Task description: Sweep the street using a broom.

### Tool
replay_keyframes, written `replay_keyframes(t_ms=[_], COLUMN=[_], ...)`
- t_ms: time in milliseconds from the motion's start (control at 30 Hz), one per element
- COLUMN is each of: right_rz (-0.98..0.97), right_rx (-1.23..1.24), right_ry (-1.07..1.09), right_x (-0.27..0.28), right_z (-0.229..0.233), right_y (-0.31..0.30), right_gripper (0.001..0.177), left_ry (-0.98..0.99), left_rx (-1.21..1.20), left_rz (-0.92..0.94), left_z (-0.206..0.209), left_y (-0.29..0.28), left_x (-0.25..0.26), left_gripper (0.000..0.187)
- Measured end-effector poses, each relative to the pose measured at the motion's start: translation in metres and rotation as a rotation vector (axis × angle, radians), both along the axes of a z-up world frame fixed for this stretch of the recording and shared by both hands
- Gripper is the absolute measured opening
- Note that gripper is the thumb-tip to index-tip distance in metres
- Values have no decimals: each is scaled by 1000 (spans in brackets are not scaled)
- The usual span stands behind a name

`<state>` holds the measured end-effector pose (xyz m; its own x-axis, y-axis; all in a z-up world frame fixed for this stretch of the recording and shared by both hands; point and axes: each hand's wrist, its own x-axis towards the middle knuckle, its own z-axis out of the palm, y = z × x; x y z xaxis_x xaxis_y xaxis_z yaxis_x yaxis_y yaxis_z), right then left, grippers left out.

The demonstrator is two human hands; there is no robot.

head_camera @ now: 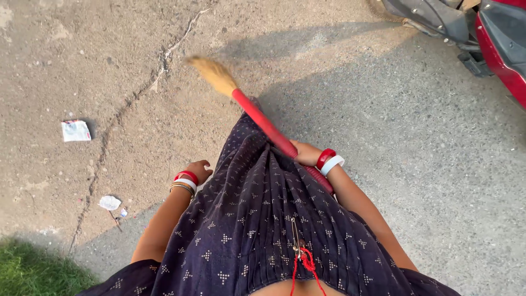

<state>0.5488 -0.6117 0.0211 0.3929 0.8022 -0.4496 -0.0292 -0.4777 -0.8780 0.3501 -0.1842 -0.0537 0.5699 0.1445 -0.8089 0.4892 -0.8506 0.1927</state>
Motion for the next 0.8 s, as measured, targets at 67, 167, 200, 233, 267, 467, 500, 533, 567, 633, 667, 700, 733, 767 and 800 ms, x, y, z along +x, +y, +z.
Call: replay_keyframes(t_ms=[67,167,200,233,267,467,500,533,567,633,667,700,733,767,800], right_rz=[-118,-490,-750,-747,-888,-1153,-1132,-1141,-924,-709,-631,-549,-558,-356,-154], right_rx=[-65,-194,-261,-262,-247,-291,-292,-295,-494,-688,-800,-910,-915,-901,-878], right_ry=[-15,195,426,428,439,563,621,627,423,226,183,140,145,38,-76], right_x=[26,66,77,88,98,199,208,204,200,195,189,182,187,192,202], right_z=[-7,-13,-14,-42,-68,-213,-235,-206,-178,-123,-97,-70,-73,-76,-79], right_y=[-20,-32,-32,-35,-38,-58,-65,-54,-43,-22,-11,0,3,5,6], right_gripper=[64,68,62,62,53,42,43,43,46,48,59,72,72,72,73], left_ry=[9,17,18,20,29,22,21,28,29,35,48,61,63,63,56], left_rx=[4,1,-8,-7,-17,-38,-44,-46,-47,-59,-47,-35,-40,-28,-14], left_rz=[0,13,17,19,16,50,62,54,62,54,58,61,51,53,58], left_z=[-5,-18,-22,-21,-20,15,21,15,8,-2,-3,-4,-9,-14,-20], left_y=[4,14,18,21,22,53,59,71,83,100,105,110,115,119,123], left_x=[20,58,69,82,95,200,216,226,235,260,268,274,282,289,299], left_gripper=[46,45,45,45,45,43,43,43,43,44,43,43,43,43,43])
